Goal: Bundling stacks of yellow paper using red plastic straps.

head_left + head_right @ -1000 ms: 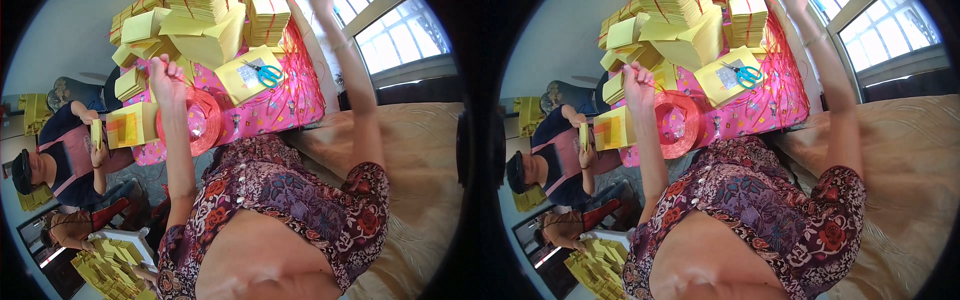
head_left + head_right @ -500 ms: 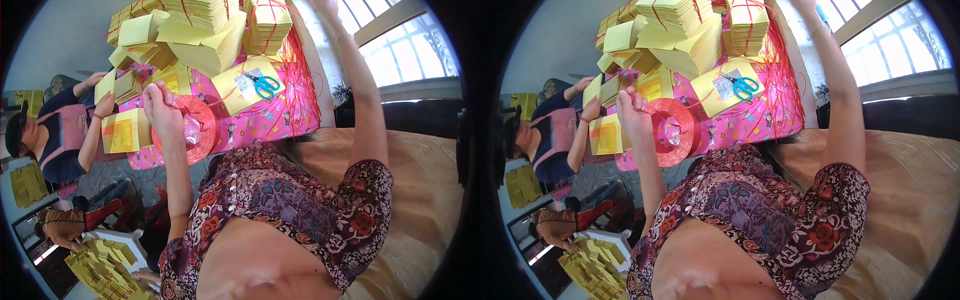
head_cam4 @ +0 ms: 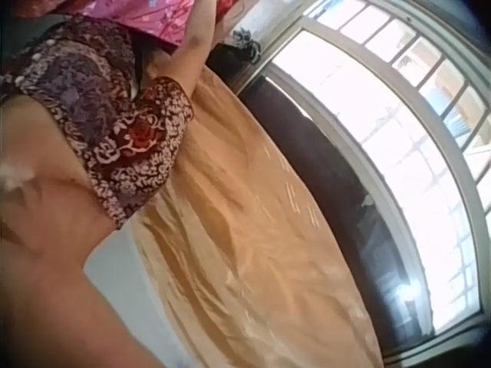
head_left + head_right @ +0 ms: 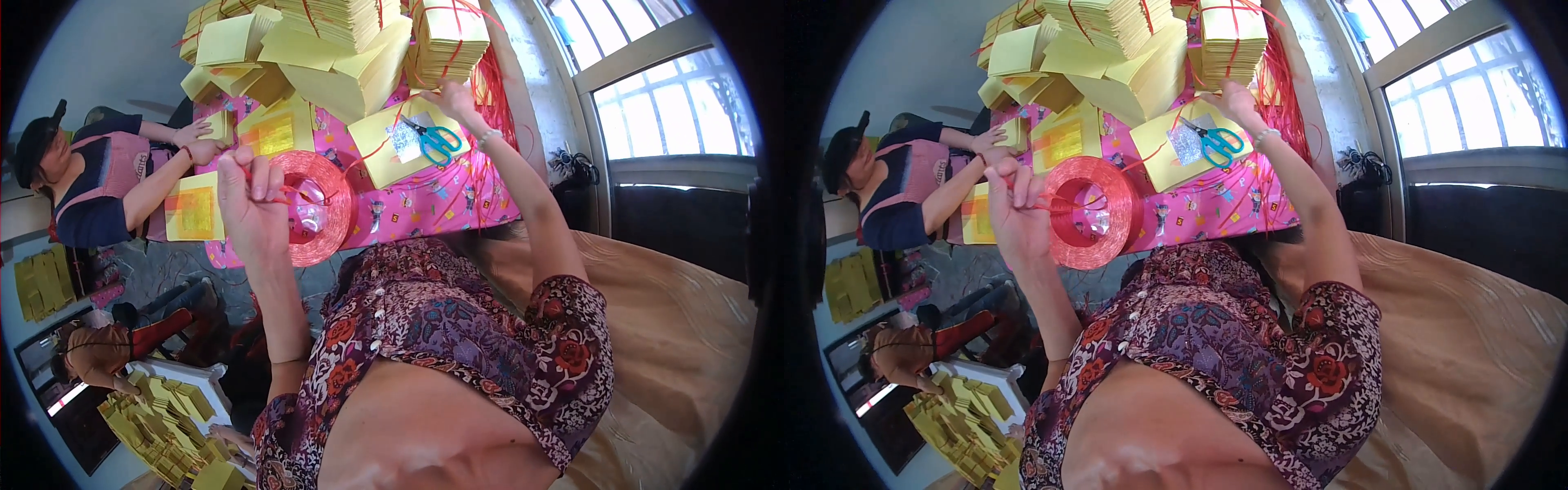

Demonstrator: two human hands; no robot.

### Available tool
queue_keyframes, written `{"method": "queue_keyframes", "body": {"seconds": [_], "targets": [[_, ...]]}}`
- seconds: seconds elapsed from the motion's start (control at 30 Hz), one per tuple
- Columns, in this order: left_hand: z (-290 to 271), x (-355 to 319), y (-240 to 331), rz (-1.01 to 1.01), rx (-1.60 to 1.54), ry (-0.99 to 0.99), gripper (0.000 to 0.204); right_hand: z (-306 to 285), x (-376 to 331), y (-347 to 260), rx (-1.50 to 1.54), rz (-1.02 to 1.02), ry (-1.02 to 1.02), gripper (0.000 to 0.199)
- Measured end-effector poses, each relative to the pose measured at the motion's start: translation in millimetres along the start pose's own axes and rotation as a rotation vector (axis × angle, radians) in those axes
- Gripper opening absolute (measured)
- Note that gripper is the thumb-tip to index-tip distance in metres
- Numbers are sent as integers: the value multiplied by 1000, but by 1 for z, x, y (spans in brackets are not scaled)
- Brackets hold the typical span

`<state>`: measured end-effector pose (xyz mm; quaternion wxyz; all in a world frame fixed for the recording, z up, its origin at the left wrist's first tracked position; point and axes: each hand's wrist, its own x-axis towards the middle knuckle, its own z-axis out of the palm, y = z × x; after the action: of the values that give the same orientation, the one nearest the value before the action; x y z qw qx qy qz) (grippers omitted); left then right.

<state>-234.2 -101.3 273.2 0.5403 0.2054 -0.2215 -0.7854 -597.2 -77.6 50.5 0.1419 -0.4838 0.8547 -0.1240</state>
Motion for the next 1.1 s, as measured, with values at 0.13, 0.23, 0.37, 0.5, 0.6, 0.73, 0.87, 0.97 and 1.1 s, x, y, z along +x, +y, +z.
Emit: {"method": "queue_keyframes", "body": {"seconds": [0.13,0.23,0.37,0.5,0.6,0.73,0.87,0.97,1.1], "targets": [[34,-18,50,-192,-445,-134,2,12,9,21,56,-14,72,34],[48,-43,99,-51,-633,-355,11,-39,-5,-4,141,-77,184,28],[37,-48,130,126,-681,-451,16,-123,-12,17,563,-100,-132,30],[6,-56,163,263,-743,-457,17,-192,5,39,807,8,-233,25],[-10,-67,180,294,-754,-434,15,-213,36,89,665,216,153,29],[-7,-75,174,341,-721,-431,13,-271,71,100,394,75,634,30],[-10,-69,160,290,-699,-370,14,-324,74,8,728,-61,820,32],[-12,-60,146,210,-684,-341,15,-344,78,-14,740,-159,1030,32],[-11,-57,121,171,-584,-274,12,-320,101,9,415,-31,1108,30]]}}
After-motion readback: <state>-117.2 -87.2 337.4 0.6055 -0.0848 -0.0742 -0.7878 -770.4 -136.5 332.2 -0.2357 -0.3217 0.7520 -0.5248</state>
